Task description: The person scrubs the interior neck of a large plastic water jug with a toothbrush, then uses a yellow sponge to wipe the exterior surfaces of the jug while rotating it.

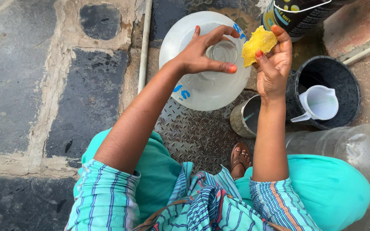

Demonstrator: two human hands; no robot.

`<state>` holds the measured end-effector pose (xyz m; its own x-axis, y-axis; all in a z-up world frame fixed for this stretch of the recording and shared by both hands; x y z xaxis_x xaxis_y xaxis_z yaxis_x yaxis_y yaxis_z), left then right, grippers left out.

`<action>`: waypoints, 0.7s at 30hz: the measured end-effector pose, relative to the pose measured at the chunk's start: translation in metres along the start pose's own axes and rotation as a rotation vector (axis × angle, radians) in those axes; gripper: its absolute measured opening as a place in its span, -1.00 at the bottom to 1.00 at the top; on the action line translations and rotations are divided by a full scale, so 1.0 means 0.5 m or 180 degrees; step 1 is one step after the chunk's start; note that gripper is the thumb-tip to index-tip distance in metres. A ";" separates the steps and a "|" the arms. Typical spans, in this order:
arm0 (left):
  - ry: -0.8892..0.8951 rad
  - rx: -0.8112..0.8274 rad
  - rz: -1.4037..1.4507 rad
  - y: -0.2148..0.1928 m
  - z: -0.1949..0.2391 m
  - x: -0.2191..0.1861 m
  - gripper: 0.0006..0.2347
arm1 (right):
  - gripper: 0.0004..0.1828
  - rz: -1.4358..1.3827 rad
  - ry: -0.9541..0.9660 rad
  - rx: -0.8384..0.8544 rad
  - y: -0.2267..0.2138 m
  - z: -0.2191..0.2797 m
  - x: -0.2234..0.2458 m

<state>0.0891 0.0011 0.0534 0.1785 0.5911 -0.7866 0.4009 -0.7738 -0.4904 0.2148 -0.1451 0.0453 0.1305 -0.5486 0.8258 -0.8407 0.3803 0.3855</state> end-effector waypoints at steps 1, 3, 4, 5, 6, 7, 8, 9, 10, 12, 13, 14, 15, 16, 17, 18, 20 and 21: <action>-0.0268 -0.0010 -0.0130 0.002 -0.003 0.004 -0.34 | -0.31 -0.0137 0.0037 0.0024 0.005 -0.001 0.002; -0.0808 -0.0022 -0.0390 0.005 -0.005 0.015 -0.49 | -0.29 -0.0511 0.0104 -0.0013 0.010 -0.005 0.005; -0.0689 -0.0137 -0.0422 -0.002 -0.011 0.001 -0.53 | -0.28 -0.0702 0.0139 -0.0028 0.014 -0.009 0.006; -0.0569 -0.0252 -0.0454 -0.007 -0.014 -0.014 -0.58 | -0.27 -0.0799 0.0146 -0.0004 0.019 -0.013 0.008; -0.0453 -0.0363 -0.0482 -0.013 -0.014 -0.027 -0.62 | -0.26 -0.0895 0.0161 0.0016 0.024 -0.014 0.009; -0.0251 -0.0406 -0.0297 -0.014 -0.015 -0.043 -0.63 | -0.25 -0.0991 0.0175 0.0037 0.029 -0.016 0.010; -0.0050 -0.0444 -0.0111 -0.014 -0.013 -0.060 -0.63 | -0.26 -0.0948 0.0190 0.0058 0.035 -0.018 0.010; 0.0150 -0.0483 0.0075 -0.015 -0.010 -0.075 -0.64 | -0.26 -0.0905 0.0204 0.0080 0.040 -0.021 0.009; 0.0141 -0.0518 -0.0202 -0.014 -0.009 -0.081 -0.65 | -0.27 -0.0855 0.0218 0.0099 0.044 -0.021 0.008; 0.0123 -0.0585 -0.0753 -0.011 -0.010 -0.091 -0.68 | -0.27 -0.0893 0.0219 0.0130 0.052 -0.022 0.008; 0.0138 -0.0649 -0.0803 -0.013 -0.011 -0.095 -0.71 | -0.28 -0.0911 0.0220 0.0145 0.056 -0.022 0.007; 0.0149 -0.0715 -0.0853 -0.015 -0.010 -0.097 -0.73 | -0.28 -0.0961 0.0223 0.0143 0.058 -0.022 0.005; 0.0159 -0.0781 -0.0902 -0.018 -0.009 -0.099 -0.75 | -0.28 -0.1011 0.0227 0.0141 0.060 -0.021 0.004; 0.0150 -0.0819 -0.0892 -0.021 -0.008 -0.098 -0.80 | -0.28 -0.1063 0.0232 0.0140 0.062 -0.020 0.002; 0.0141 -0.0858 -0.0883 -0.025 -0.006 -0.096 -0.86 | -0.28 -0.1052 0.0249 0.0120 0.062 -0.020 0.000; 0.0137 -0.0890 -0.0877 -0.029 -0.004 -0.095 -0.92 | -0.28 -0.1043 0.0258 0.0097 0.061 -0.019 -0.001; 0.0187 -0.0905 -0.0849 -0.031 0.000 -0.094 -0.93 | -0.28 -0.1038 0.0255 0.0073 0.056 -0.019 0.000; 0.0213 -0.0911 -0.0835 -0.032 0.001 -0.094 -0.94 | -0.28 -0.1041 0.0242 0.0071 0.052 -0.019 0.002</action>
<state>0.0741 -0.0145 0.0980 0.0913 0.7811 -0.6177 0.6734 -0.5053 -0.5396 0.1980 -0.1288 0.0601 0.4334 -0.5814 0.6886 -0.7590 0.1766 0.6267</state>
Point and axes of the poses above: each hand's wrist, its own z-axis away from the middle knuckle, its own y-axis out of the palm, x = y × z, the point moved 9 cm from there along -z, towards the middle knuckle, and after that the axes turned 2 degrees about z, right-handed, at the moved point
